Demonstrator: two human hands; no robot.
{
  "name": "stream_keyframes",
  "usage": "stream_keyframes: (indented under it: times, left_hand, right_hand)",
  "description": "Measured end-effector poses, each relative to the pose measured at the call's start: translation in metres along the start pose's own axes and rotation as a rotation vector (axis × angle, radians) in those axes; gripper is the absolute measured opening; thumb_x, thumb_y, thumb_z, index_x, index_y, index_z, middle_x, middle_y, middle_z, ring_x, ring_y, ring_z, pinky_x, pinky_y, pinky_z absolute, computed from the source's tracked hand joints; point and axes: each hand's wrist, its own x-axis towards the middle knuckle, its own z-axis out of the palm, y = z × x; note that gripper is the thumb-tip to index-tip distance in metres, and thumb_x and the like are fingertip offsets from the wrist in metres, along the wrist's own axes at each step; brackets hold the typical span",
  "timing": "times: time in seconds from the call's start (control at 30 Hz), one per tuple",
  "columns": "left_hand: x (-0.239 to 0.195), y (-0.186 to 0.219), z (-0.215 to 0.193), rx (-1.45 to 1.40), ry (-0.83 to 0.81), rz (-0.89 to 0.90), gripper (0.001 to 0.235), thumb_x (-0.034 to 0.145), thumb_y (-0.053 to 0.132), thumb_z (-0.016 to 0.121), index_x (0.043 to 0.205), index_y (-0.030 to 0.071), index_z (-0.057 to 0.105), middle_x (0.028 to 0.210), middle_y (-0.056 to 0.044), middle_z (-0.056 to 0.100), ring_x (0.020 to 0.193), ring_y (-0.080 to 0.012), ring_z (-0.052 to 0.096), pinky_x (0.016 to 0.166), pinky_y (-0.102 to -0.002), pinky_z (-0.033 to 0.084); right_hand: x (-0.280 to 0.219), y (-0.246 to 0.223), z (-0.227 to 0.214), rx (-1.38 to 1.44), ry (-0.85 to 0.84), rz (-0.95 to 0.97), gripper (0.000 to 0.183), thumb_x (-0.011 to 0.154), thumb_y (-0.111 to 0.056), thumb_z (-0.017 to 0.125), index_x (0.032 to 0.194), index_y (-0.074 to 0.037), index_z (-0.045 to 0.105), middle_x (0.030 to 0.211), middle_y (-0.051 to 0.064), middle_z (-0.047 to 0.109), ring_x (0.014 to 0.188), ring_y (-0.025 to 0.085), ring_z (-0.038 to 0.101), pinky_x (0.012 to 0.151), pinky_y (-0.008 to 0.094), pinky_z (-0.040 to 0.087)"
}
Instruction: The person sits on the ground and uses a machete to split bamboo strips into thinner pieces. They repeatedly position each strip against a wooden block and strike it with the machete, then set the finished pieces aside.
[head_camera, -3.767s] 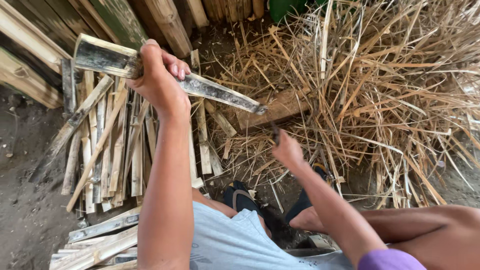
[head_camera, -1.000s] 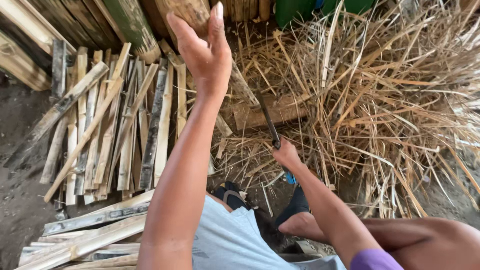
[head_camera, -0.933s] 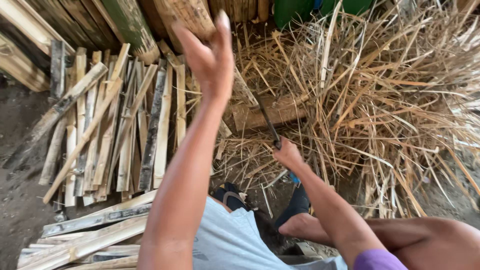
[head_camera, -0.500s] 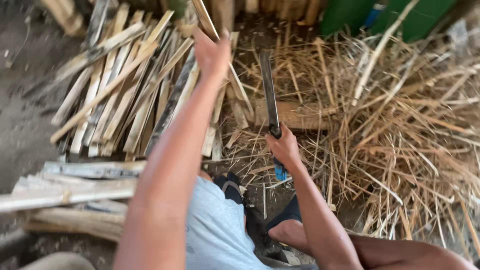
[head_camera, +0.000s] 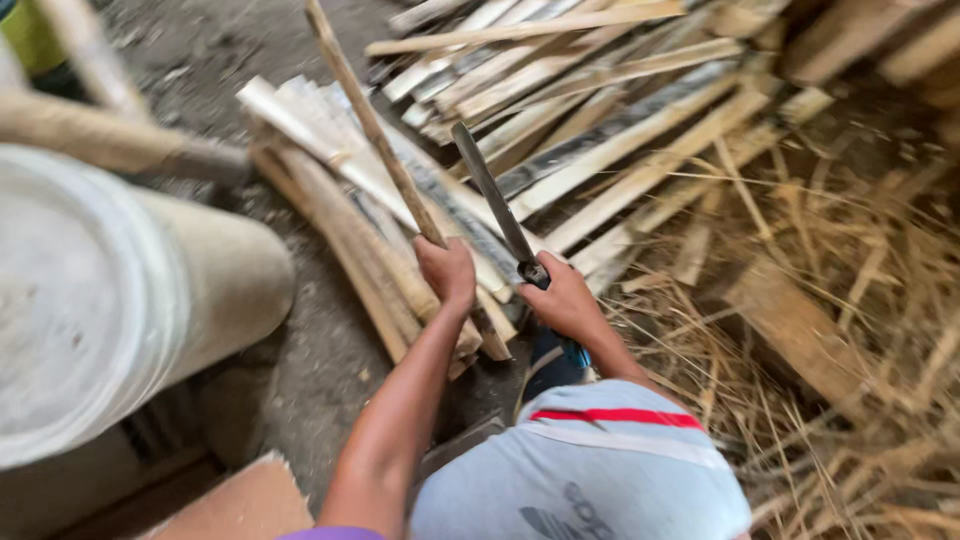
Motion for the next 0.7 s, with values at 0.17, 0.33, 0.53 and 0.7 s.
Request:
stream_keyframes:
  times: [0.17, 0.33, 0.53, 0.7]
  left_hand:
    - [0.019, 0.000, -0.004, 0.349, 0.102, 0.034, 0.088, 0.074, 0.020, 0.075, 0.142, -0.011, 0.028, 0.133, -0.027, 0.036, 0.124, -0.0431, 0.041, 0.107, -0.053, 0.032]
    - [0.025, -0.008, 0.013, 0.430, 0.066, 0.089, 0.066, 0.076, 0.013, 0.070, 0.132, -0.004, 0.041, 0.138, -0.023, 0.038, 0.131, -0.0410, 0.038, 0.109, -0.054, 0.029]
    - [-0.017, -0.002, 0.062, 0.206, -0.170, 0.396, 0.039, 0.085, 0.011, 0.064, 0.123, 0.003, 0.059, 0.126, -0.018, 0.054, 0.126, -0.0387, 0.048, 0.106, -0.052, 0.037]
    - [-0.078, 0.022, 0.141, 0.132, -0.682, 0.558, 0.026, 0.093, 0.010, 0.059, 0.117, 0.003, 0.064, 0.119, -0.017, 0.060, 0.117, -0.0370, 0.055, 0.100, -0.048, 0.044]
  right_hand:
    - [0.040, 0.010, 0.040, -0.255, 0.000, -0.234, 0.047, 0.077, -0.027, 0.073, 0.114, 0.001, 0.066, 0.085, 0.022, 0.072, 0.069, 0.031, 0.069, 0.067, 0.043, 0.055]
    - [0.047, 0.021, 0.039, -0.228, -0.046, 0.055, 0.051, 0.076, -0.026, 0.066, 0.120, -0.001, 0.064, 0.081, 0.021, 0.072, 0.065, 0.032, 0.072, 0.066, 0.043, 0.057]
    - [0.007, 0.046, 0.001, 0.034, 0.266, 0.206, 0.049, 0.080, -0.023, 0.069, 0.124, -0.004, 0.057, 0.067, 0.019, 0.070, 0.056, 0.026, 0.070, 0.058, 0.040, 0.054]
    - [-0.020, 0.089, -0.031, 0.301, 0.521, 0.259, 0.024, 0.084, -0.018, 0.067, 0.100, -0.001, 0.060, 0.064, 0.010, 0.065, 0.051, 0.021, 0.065, 0.051, 0.037, 0.053]
